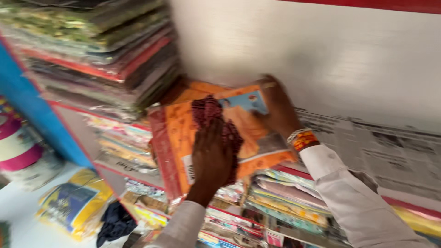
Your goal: The person wipes the plastic packaging of several folded garments with a small cloth, then places them on a shelf. The person handles multiple packaged items one by one, wiping each before stacking them.
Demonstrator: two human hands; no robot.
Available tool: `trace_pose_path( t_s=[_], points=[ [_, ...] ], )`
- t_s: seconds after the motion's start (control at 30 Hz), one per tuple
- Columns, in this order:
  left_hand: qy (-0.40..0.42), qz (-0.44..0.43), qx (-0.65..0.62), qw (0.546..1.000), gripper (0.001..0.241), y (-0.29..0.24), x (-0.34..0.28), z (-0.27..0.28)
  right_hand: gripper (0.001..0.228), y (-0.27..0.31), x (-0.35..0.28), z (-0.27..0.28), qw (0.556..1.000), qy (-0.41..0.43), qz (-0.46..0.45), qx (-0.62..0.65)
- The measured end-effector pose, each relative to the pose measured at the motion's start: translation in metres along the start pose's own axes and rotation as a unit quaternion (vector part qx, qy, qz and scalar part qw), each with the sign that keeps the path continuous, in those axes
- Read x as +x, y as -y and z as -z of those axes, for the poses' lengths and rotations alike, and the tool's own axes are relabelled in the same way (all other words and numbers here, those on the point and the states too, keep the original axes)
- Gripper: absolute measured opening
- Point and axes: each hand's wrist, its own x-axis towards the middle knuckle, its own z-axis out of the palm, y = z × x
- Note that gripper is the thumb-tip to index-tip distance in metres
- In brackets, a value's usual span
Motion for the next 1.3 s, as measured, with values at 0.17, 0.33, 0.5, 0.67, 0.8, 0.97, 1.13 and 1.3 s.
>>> trace_pose_path(
  t_s=[0.17,0.33,0.5,0.67,0.8,0.97,1.13,1.3],
  points=[
    [0.056,0.018,0.016,0.998,0.049,0.017,0.007,-0.017,0.05,0.04,-0.012,-0.002,0.976,0.197,0.012,0.095],
    [0.0,-0.025,0.153,0.988,0.052,0.069,0.047,-0.038,0.053,0.03,-0.025,-0.019,0.973,0.198,-0.02,0.121],
    [0.046,0.062,0.113,0.991,0.052,0.059,0.057,-0.038,0.052,0.017,-0.035,-0.036,0.983,0.176,-0.001,-0.04],
    [0.054,0.066,-0.053,0.995,0.055,-0.005,0.011,-0.009,0.045,0.017,-0.035,-0.038,0.977,0.206,-0.043,-0.036],
    [0.053,0.02,-0.073,0.996,0.053,-0.029,-0.024,0.003,0.05,0.031,-0.034,-0.028,0.984,0.174,-0.015,-0.044],
    [0.041,-0.083,0.019,0.996,0.055,-0.004,-0.011,-0.008,0.055,0.05,-0.027,-0.01,0.956,0.203,-0.093,-0.193],
    [0.117,-0.027,0.049,0.992,0.053,0.029,0.032,-0.027,0.044,0.015,-0.042,0.017,0.978,0.174,-0.094,0.062],
    [0.229,0.075,-0.038,0.97,0.047,0.001,0.066,-0.059,0.039,-0.016,-0.072,-0.007,0.961,0.115,-0.213,0.135]
  ],
)
